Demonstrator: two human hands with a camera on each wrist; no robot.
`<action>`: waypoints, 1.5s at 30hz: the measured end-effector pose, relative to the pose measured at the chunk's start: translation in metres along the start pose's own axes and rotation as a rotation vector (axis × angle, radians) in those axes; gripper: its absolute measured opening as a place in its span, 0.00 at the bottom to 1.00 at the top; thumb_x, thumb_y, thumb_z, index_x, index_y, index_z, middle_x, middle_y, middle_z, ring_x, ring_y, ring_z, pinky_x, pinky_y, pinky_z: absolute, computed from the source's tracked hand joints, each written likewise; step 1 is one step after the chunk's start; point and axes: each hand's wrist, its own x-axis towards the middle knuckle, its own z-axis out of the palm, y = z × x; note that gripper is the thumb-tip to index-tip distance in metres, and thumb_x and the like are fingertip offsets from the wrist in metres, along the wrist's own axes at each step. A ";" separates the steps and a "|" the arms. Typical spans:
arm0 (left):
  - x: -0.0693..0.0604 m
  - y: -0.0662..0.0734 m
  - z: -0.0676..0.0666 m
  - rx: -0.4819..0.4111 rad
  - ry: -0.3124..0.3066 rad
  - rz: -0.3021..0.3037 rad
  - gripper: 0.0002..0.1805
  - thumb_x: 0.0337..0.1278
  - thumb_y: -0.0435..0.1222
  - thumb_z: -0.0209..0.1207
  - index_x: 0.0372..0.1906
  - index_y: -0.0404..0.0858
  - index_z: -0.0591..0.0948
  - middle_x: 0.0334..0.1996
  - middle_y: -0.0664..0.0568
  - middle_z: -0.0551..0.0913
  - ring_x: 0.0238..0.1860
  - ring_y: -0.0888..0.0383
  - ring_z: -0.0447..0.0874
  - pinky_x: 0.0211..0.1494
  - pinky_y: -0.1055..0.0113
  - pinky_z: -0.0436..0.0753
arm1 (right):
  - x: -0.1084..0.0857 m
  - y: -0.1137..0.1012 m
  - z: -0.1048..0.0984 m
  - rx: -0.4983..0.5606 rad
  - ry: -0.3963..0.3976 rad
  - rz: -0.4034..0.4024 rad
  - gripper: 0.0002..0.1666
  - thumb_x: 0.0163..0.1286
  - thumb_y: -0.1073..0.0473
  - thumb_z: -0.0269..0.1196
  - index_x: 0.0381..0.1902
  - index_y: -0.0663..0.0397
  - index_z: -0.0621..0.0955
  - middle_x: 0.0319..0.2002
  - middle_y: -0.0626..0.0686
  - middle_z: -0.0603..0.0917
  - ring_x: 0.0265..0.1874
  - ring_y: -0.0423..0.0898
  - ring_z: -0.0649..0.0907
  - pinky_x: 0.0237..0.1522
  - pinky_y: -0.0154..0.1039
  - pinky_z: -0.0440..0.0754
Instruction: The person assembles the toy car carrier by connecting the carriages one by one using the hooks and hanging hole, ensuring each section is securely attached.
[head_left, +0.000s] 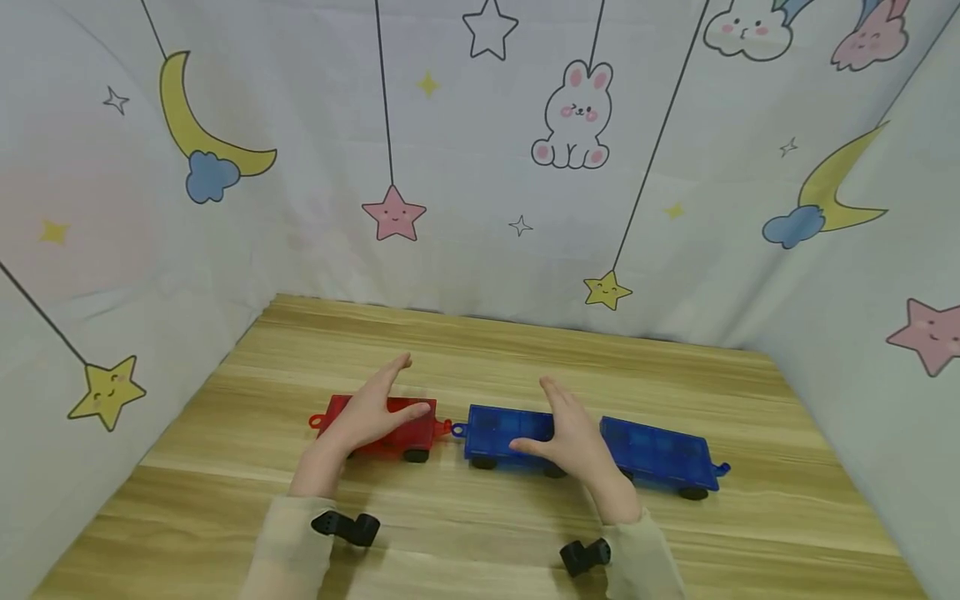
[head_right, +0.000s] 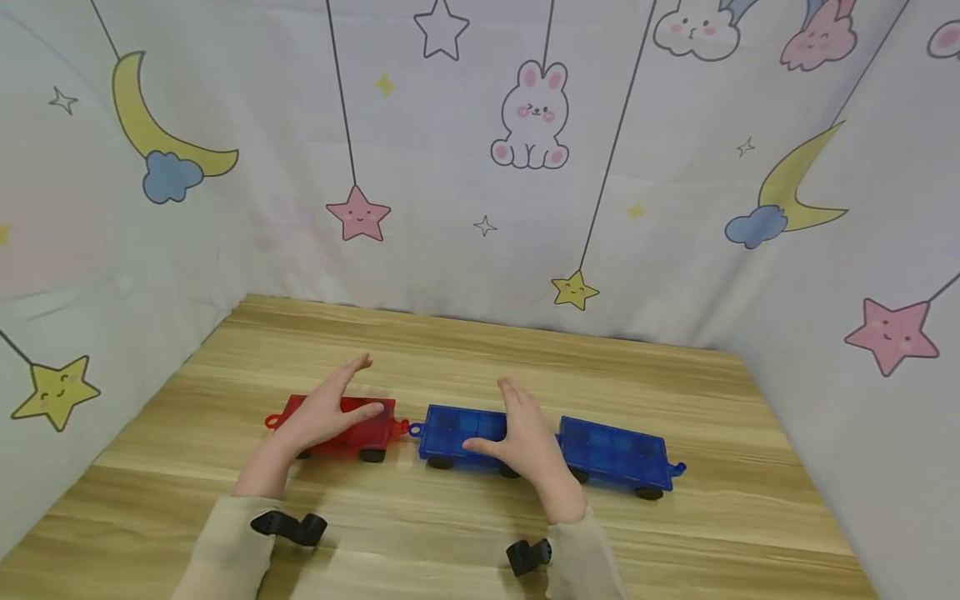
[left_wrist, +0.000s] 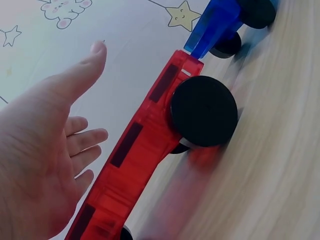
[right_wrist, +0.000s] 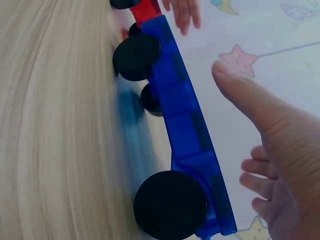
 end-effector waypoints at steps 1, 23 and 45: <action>0.000 -0.001 0.000 -0.005 -0.004 -0.001 0.53 0.55 0.57 0.64 0.77 0.38 0.53 0.73 0.42 0.62 0.74 0.39 0.58 0.71 0.38 0.63 | 0.001 -0.001 0.000 0.003 -0.010 -0.006 0.65 0.50 0.37 0.74 0.76 0.58 0.56 0.74 0.62 0.60 0.73 0.63 0.62 0.67 0.63 0.66; -0.006 -0.006 -0.008 -0.038 -0.147 0.024 0.55 0.32 0.52 0.79 0.70 0.36 0.68 0.68 0.42 0.71 0.69 0.40 0.66 0.67 0.39 0.69 | 0.016 0.000 0.008 0.080 -0.201 -0.104 0.62 0.45 0.42 0.79 0.72 0.61 0.64 0.70 0.61 0.68 0.70 0.62 0.67 0.67 0.61 0.68; -0.006 -0.006 -0.009 0.037 -0.212 0.048 0.47 0.31 0.47 0.80 0.64 0.38 0.75 0.60 0.44 0.78 0.58 0.47 0.75 0.57 0.48 0.79 | 0.014 -0.002 0.013 0.013 -0.231 -0.104 0.57 0.47 0.44 0.79 0.70 0.60 0.68 0.68 0.63 0.70 0.70 0.65 0.65 0.69 0.64 0.61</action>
